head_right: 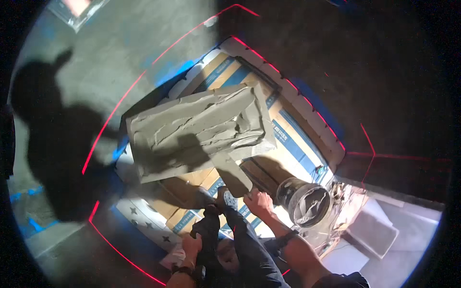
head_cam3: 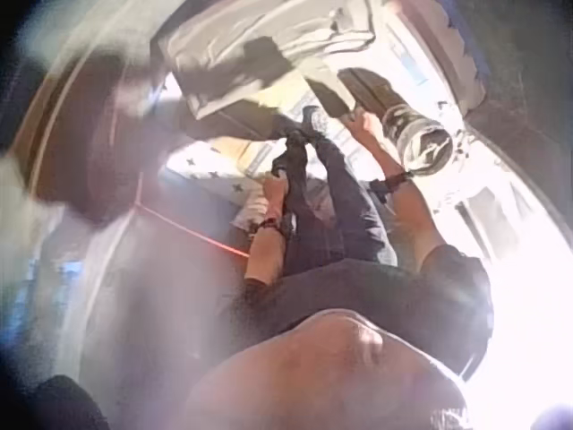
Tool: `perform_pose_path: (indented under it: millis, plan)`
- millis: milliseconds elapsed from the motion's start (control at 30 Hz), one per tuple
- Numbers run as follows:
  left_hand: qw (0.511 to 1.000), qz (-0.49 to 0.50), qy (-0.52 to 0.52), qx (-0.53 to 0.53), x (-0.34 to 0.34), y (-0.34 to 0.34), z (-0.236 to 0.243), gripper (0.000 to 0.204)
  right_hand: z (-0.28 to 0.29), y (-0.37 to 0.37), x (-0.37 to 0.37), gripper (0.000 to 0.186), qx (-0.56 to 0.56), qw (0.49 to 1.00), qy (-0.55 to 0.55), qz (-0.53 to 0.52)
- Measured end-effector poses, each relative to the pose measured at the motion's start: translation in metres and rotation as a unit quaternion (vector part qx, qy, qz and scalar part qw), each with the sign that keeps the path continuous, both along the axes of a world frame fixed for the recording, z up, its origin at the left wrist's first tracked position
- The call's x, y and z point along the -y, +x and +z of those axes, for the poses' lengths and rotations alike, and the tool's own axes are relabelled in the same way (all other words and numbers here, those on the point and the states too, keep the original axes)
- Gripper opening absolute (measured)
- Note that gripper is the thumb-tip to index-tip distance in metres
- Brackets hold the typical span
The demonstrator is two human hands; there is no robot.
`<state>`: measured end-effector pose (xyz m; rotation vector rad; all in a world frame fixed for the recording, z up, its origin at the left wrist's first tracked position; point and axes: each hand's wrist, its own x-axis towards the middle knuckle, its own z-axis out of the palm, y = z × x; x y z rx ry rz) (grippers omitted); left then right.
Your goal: Apply adhesive to a wall panel and mount it onto the wall using a laser level for guidance.
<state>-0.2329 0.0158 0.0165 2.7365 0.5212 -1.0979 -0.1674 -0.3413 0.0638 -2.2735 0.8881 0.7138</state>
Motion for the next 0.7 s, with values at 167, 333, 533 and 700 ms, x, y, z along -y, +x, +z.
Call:
perform_pose_path:
  millis: [167, 333, 533, 700]
  plan:
    - [0.99, -0.133, -0.054, -0.009, 0.008, 0.028, 0.002, 0.06, -0.029, -0.119, 0.066, 0.041, 0.069, 0.98, -0.025, -0.183]
    - [0.972, -0.206, 0.013, -0.116, 0.028, 0.047, 0.022, 0.087, -0.096, -0.294, 0.043, 0.05, 0.052, 0.967, -0.247, -0.019]
    - [0.931, -0.334, 0.101, -0.105, 0.049, 0.058, -0.017, 0.076, -0.183, -0.425, 0.051, 0.05, -0.002, 0.708, -0.106, -0.698]
    - [0.909, -0.399, 0.099, -0.071, 0.083, 0.087, -0.022, 0.056, -0.218, -0.458, 0.025, 0.056, -0.012, 0.664, -0.216, -0.716]
